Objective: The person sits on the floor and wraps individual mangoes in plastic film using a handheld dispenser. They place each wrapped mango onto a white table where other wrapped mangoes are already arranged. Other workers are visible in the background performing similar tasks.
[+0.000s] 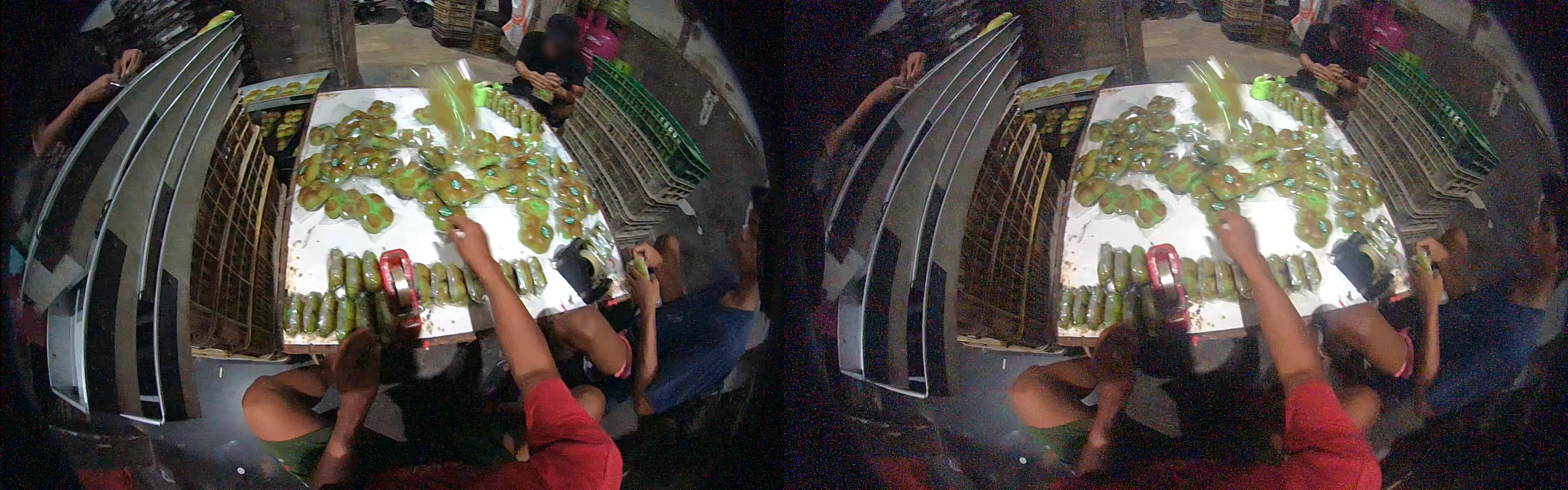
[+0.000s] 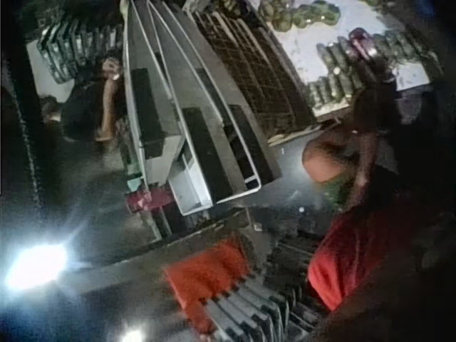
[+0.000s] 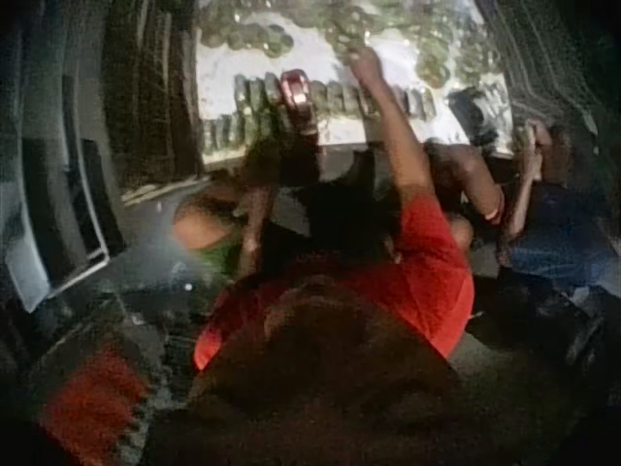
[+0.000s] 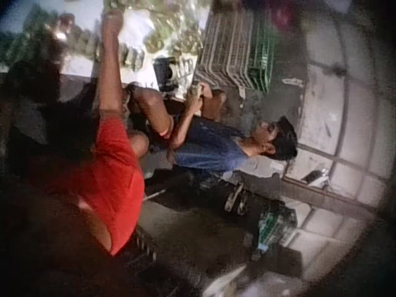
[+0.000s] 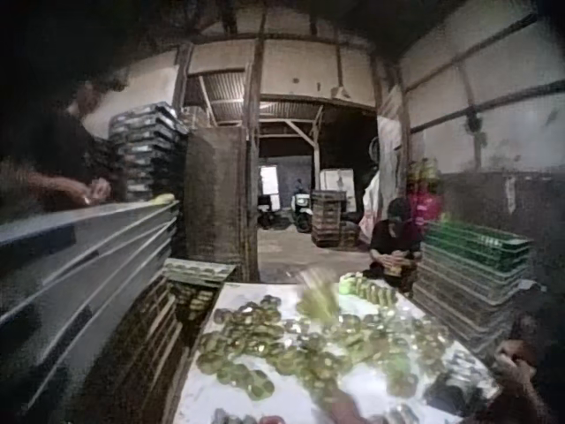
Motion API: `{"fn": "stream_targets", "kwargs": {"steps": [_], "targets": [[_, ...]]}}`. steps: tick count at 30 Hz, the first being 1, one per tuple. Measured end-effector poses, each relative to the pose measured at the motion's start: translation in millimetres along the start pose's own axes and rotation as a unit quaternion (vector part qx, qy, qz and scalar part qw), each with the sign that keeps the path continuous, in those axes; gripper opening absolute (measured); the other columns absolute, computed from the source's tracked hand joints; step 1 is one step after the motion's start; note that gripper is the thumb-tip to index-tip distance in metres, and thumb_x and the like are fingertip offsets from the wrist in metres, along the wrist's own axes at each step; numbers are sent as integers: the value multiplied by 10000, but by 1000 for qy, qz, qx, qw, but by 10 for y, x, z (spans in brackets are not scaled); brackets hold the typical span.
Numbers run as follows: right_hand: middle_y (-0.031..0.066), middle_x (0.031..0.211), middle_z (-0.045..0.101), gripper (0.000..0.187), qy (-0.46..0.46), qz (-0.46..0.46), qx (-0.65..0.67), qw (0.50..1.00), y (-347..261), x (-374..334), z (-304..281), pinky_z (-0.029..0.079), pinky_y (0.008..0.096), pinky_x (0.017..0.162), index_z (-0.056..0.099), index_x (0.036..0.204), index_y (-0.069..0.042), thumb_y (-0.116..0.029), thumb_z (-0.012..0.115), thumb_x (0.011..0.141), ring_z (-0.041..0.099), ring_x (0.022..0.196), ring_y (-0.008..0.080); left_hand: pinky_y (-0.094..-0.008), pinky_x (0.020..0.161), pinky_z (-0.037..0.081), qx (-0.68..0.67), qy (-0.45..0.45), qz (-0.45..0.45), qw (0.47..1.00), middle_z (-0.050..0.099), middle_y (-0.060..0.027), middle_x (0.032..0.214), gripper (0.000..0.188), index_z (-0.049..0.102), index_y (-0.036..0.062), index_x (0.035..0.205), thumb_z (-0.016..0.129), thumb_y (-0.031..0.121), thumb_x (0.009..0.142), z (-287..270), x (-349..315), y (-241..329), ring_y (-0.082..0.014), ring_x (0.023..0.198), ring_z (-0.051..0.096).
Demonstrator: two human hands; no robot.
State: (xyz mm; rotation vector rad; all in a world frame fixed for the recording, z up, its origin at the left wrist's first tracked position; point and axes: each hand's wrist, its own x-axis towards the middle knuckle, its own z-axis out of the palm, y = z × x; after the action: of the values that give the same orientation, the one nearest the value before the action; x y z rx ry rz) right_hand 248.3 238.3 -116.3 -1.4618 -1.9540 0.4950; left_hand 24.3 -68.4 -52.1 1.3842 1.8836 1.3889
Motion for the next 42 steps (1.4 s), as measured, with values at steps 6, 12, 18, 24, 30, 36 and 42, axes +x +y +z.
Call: {"fn": "stream_targets", "kwargs": {"steps": [6, 12, 18, 24, 30, 36, 42], "targets": [[216, 1418, 391, 923, -202, -26, -91, 975, -904, 946, 1223, 427, 561, 948, 245, 1466, -153, -434, 725, 729, 439, 1260, 401, -351, 863, 517, 143, -61, 46, 987, 664, -134, 1044, 205, 658, 38, 1025, 675, 72, 824, -18, 86, -4, -253, 1027, 634], [151, 1278, 501, 874, -276, 173, 326, 887, -844, 1111, 1282, 512, 410, 799, 212, 1453, -79, -291, 714, 770, 570, 1048, 267, -357, 847, 519, 75, -67, 5, 995, 656, -138, 1056, 206, 653, 30, 1028, 673, 67, 825, -76, 166, 71, -261, 1019, 631], [97, 1183, 573, 518, -376, 18, 625, 684, -1315, -427, 387, 502, 350, 829, 427, 1342, -50, -133, 611, 864, 593, 981, 180, -340, 807, 515, -449, 96, -143, 877, 651, -84, 1075, 304, 608, 25, 1119, 684, 70, 828, -44, 89, -468, -220, 961, 633], [69, 1074, 643, 313, -260, 72, 437, 858, -1409, -1585, -259, 470, 274, 774, 618, 1165, -20, -94, 630, 861, 598, 888, 134, -325, 864, 485, -325, -141, -212, 911, 619, -51, 1092, 336, 579, 39, 1195, 629, 150, 882, -246, 188, 11, -176, 983, 586], [133, 935, 675, 246, -128, 50, 362, 922, -1543, -1946, -296, 482, 292, 758, 675, 988, 1, -25, 676, 743, 647, 836, 198, -309, 799, 490, -314, -173, -249, 900, 640, -64, 1100, 322, 599, 32, 1195, 608, 162, 900, -181, -105, -50, -149, 924, 598], [53, 947, 662, 268, -114, 56, 371, 920, -1550, -2210, -120, 483, 279, 844, 613, 1097, 10, 15, 652, 832, 616, 910, 139, -342, 776, 500, -199, -193, -237, 931, 624, -81, 1132, 435, 594, 27, 1192, 568, 361, 915, -101, -180, -180, -180, 964, 592], [63, 876, 668, 175, -103, 88, 462, 876, -1346, -2140, -161, 494, 311, 775, 642, 1016, 7, -79, 632, 865, 636, 839, 176, -402, 952, 452, -479, -246, -249, 805, 484, -159, 1352, 966, 350, 9, 1407, 332, 781, 826, -233, -72, 79, -270, 1231, 477]]}}
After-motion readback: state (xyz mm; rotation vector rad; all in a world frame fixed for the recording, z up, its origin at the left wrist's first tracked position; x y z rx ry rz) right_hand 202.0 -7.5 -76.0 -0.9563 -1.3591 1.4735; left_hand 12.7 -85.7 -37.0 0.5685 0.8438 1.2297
